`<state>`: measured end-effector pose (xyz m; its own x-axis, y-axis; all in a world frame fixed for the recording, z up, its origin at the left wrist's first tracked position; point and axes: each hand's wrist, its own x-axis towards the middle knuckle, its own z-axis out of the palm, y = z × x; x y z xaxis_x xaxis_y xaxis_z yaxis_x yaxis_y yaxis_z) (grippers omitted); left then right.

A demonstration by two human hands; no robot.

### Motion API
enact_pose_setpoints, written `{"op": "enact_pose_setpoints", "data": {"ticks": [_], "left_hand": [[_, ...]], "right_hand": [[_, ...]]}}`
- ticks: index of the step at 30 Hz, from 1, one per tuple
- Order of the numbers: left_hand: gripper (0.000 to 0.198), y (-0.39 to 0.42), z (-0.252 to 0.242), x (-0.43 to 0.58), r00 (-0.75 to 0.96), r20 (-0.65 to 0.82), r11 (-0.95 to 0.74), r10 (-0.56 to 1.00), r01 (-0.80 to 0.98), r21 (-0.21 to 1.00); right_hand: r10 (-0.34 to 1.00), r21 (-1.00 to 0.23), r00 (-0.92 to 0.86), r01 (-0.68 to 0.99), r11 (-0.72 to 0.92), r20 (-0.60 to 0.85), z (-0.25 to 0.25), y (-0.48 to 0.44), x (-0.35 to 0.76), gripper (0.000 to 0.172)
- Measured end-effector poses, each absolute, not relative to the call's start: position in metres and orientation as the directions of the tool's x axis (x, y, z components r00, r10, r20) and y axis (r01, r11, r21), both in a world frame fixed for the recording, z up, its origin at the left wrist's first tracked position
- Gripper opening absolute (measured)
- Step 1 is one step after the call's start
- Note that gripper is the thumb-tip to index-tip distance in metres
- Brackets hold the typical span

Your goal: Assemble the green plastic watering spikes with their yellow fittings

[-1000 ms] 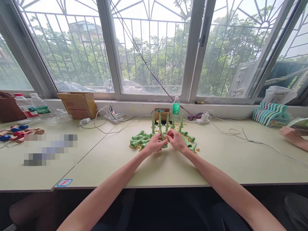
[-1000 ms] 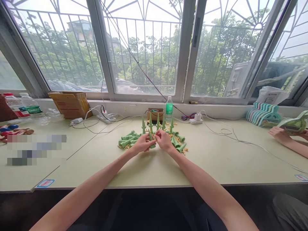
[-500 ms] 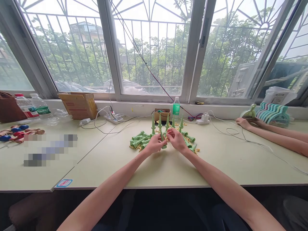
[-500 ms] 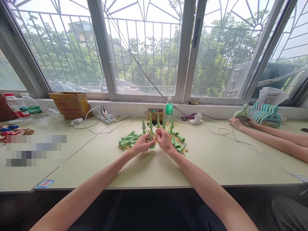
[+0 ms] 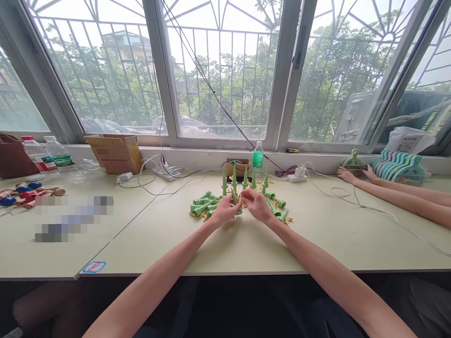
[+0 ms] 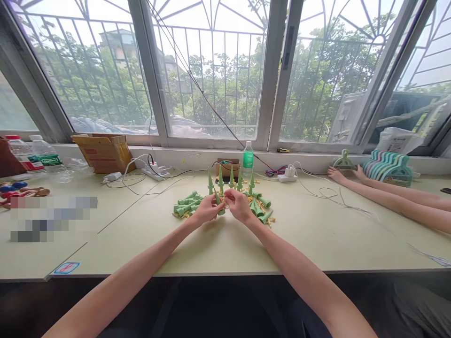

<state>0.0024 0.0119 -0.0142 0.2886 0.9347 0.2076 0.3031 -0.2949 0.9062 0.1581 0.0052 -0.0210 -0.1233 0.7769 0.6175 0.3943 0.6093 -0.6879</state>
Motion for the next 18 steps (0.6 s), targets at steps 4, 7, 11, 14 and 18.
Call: {"op": "enact_pose_setpoints", "data": {"ticks": [4, 7, 11, 14, 18], "left_hand": [[0.029, 0.0133, -0.0165, 0.0015, 0.291, 0.212, -0.299, 0.933, 0.295, 0.908], [0.029, 0.0142, -0.0177, 0.001, 0.292, 0.223, -0.306, 0.93, 0.279, 0.91], [0.028, 0.0154, -0.0183, 0.0006, 0.272, 0.236, -0.31, 0.933, 0.273, 0.91], [0.027, 0.0157, -0.0175, 0.0002, 0.242, 0.256, -0.319, 0.936, 0.278, 0.906], [0.024, 0.015, -0.0146, -0.0001, 0.186, 0.265, -0.311, 0.946, 0.291, 0.905]], "right_hand": [[0.772, -0.683, -0.125, 0.395, 0.615, 0.623, -0.0232, 0.0074, 0.159, 0.014], [0.763, -0.674, -0.109, 0.4, 0.62, 0.637, -0.0251, 0.0098, 0.1592, 0.014], [0.749, -0.667, -0.07, 0.406, 0.624, 0.658, -0.0244, 0.0106, 0.1591, 0.014], [0.747, -0.67, -0.057, 0.4, 0.625, 0.662, -0.0226, 0.0096, 0.1588, 0.015], [0.753, -0.679, -0.044, 0.4, 0.615, 0.656, -0.0207, 0.0073, 0.1586, 0.014]]}}
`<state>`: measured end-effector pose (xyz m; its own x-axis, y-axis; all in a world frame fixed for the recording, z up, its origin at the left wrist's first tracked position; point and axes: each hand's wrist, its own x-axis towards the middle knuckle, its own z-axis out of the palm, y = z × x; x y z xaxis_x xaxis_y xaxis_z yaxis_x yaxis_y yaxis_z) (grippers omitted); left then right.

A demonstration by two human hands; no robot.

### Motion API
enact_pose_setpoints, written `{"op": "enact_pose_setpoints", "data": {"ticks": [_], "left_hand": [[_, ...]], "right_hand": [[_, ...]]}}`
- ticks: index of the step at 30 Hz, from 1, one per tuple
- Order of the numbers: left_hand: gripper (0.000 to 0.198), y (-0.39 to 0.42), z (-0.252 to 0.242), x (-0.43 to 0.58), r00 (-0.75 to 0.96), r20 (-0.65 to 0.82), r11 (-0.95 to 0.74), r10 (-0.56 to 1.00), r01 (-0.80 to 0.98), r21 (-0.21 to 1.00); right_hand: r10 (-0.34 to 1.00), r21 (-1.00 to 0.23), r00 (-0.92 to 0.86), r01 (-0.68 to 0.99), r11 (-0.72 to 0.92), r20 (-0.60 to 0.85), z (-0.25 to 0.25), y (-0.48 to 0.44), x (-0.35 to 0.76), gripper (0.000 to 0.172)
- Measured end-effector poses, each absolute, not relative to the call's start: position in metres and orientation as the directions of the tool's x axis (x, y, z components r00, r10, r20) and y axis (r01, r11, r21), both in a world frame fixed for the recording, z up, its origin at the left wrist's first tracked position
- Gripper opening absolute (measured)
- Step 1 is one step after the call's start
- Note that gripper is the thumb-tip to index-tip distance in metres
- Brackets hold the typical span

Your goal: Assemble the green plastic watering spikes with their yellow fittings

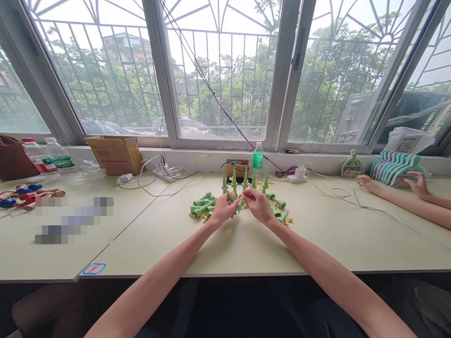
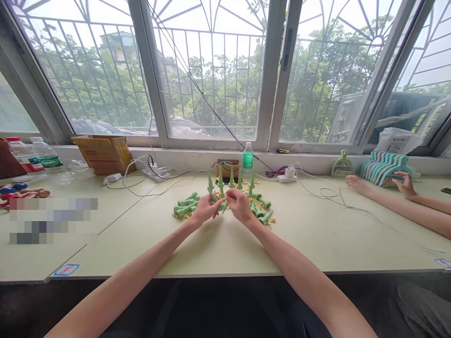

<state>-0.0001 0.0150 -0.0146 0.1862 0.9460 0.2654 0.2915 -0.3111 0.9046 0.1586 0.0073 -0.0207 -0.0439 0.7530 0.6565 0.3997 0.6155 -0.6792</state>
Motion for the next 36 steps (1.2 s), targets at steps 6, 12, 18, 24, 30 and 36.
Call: {"op": "enact_pose_setpoints", "data": {"ticks": [6, 12, 18, 24, 30, 36], "left_hand": [[0.022, 0.0151, -0.013, 0.0002, 0.148, 0.262, -0.295, 0.954, 0.285, 0.912], [0.024, 0.0195, -0.0176, 0.0007, 0.177, 0.262, -0.301, 0.949, 0.253, 0.919], [0.025, 0.0194, -0.0172, 0.0013, 0.177, 0.26, -0.297, 0.949, 0.229, 0.927], [0.024, 0.0187, -0.0148, 0.0015, 0.149, 0.249, -0.276, 0.957, 0.204, 0.939], [0.026, 0.0164, -0.0122, 0.0018, 0.153, 0.237, -0.261, 0.96, 0.165, 0.951], [0.03, 0.0142, -0.0111, 0.0015, 0.167, 0.247, -0.273, 0.955, 0.164, 0.948]], "right_hand": [[0.764, -0.688, -0.055, 0.396, 0.608, 0.643, -0.0196, 0.0052, 0.1578, 0.014], [0.754, -0.679, -0.074, 0.384, 0.626, 0.653, -0.0221, 0.0073, 0.1573, 0.013], [0.754, -0.685, -0.078, 0.365, 0.631, 0.653, -0.0231, 0.0089, 0.1571, 0.012], [0.741, -0.672, -0.069, 0.37, 0.641, 0.668, -0.024, 0.0093, 0.1562, 0.013], [0.738, -0.669, -0.077, 0.369, 0.645, 0.67, -0.0247, 0.0096, 0.1566, 0.012], [0.742, -0.677, -0.079, 0.355, 0.645, 0.666, -0.024, 0.0087, 0.157, 0.013]]}}
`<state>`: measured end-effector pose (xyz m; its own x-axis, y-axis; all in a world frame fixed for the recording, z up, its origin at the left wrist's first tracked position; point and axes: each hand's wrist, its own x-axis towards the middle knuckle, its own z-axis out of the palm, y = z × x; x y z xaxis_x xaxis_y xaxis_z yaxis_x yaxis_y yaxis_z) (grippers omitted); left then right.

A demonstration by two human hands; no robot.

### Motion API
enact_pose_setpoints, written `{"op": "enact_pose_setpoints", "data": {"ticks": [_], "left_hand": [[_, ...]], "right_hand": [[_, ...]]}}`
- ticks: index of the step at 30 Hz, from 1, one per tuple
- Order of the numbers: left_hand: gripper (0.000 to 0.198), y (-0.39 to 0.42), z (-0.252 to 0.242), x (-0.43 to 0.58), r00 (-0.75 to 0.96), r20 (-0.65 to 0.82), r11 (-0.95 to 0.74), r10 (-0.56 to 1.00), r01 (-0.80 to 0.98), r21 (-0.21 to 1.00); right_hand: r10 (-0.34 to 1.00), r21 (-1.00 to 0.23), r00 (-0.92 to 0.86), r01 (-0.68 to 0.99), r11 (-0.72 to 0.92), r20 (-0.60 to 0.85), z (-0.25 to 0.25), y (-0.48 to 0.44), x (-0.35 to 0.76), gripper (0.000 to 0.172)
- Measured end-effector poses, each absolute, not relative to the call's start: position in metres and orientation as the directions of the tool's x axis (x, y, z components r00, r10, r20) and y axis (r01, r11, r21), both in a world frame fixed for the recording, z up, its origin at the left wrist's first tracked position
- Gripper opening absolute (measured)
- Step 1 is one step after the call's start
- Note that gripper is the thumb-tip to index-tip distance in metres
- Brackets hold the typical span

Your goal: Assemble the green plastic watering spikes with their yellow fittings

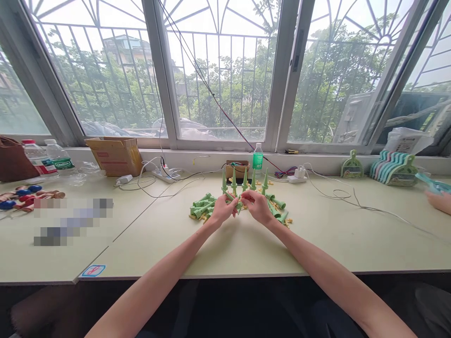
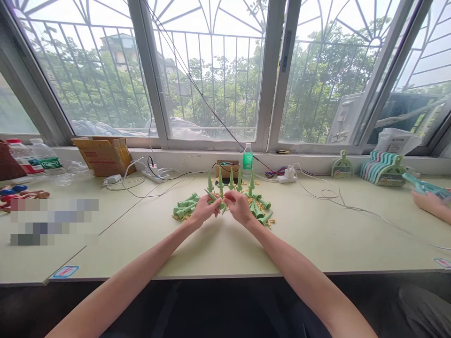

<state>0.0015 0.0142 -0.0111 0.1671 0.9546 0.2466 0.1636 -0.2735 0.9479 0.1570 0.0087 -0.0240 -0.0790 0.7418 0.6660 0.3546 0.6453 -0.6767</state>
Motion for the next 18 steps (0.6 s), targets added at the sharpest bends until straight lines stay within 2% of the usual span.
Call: {"op": "enact_pose_setpoints", "data": {"ticks": [5, 9, 13, 18], "left_hand": [[0.03, 0.0172, -0.0147, 0.0006, 0.222, 0.222, -0.263, 0.949, 0.176, 0.949], [0.031, 0.0189, -0.0159, 0.0012, 0.229, 0.199, -0.223, 0.953, 0.086, 0.971], [0.03, 0.0183, -0.014, 0.0025, 0.202, 0.161, -0.165, 0.966, 0.0, 0.986], [0.031, 0.0185, -0.0134, 0.0029, 0.157, 0.172, -0.174, 0.973, 0.0, 0.985]], "right_hand": [[0.747, -0.684, -0.076, 0.352, 0.64, 0.66, -0.0239, 0.0083, 0.1574, 0.015], [0.749, -0.691, -0.073, 0.335, 0.64, 0.658, -0.0224, 0.0067, 0.1572, 0.016], [0.758, -0.702, -0.069, 0.33, 0.631, 0.648, -0.0216, 0.0062, 0.1566, 0.015], [0.744, -0.691, -0.068, 0.323, 0.647, 0.665, -0.0241, 0.0087, 0.156, 0.012]]}}
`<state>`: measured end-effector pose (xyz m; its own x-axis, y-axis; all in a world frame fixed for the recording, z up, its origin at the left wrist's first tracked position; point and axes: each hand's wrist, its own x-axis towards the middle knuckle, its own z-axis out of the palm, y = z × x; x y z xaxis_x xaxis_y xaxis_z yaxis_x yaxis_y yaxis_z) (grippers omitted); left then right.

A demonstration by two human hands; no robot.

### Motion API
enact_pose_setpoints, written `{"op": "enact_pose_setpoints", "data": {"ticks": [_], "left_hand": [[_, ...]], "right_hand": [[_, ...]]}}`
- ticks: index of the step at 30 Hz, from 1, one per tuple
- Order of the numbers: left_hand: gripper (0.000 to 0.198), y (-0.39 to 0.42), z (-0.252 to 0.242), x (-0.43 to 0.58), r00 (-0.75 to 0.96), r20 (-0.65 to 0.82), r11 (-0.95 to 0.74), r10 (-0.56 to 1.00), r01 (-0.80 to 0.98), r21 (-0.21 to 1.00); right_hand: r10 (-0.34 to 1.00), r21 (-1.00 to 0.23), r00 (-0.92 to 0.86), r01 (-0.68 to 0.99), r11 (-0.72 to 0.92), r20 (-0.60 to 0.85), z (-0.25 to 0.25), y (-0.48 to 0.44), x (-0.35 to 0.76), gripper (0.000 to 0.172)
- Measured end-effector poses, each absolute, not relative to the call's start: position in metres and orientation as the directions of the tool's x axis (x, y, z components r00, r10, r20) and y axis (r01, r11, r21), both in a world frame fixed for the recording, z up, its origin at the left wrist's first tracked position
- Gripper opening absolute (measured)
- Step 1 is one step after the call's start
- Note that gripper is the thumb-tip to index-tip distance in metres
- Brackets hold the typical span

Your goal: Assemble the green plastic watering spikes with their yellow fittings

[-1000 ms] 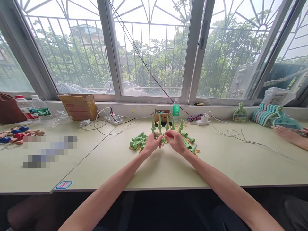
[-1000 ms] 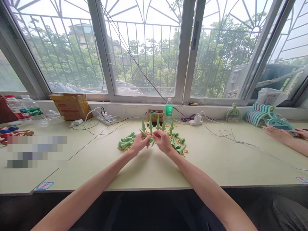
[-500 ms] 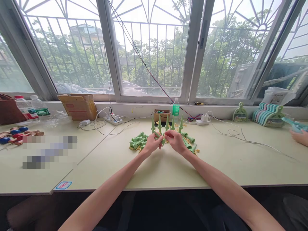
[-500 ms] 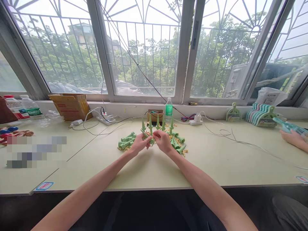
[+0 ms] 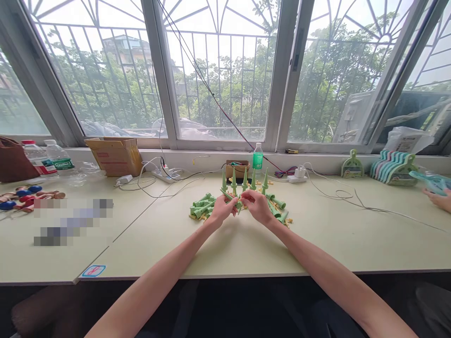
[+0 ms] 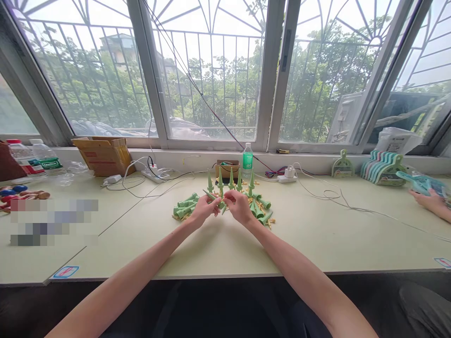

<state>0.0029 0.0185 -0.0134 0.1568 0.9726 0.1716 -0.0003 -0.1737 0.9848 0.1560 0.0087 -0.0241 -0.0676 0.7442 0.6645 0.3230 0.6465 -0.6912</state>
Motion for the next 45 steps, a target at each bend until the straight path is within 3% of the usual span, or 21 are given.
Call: {"op": "enact_pose_setpoints", "data": {"ticks": [29, 45], "left_hand": [[0.024, 0.0215, -0.0148, 0.0026, 0.132, 0.183, -0.179, 0.974, -0.044, 0.983], [0.02, 0.016, -0.0156, 0.0015, 0.191, 0.336, -0.375, 0.922, 0.227, 0.899]], "right_hand": [[0.741, -0.678, -0.033, 0.378, 0.631, 0.671, -0.0193, 0.0047, 0.1553, 0.013], [0.748, -0.678, -0.06, 0.378, 0.63, 0.661, -0.0235, 0.0083, 0.1557, 0.014]]}}
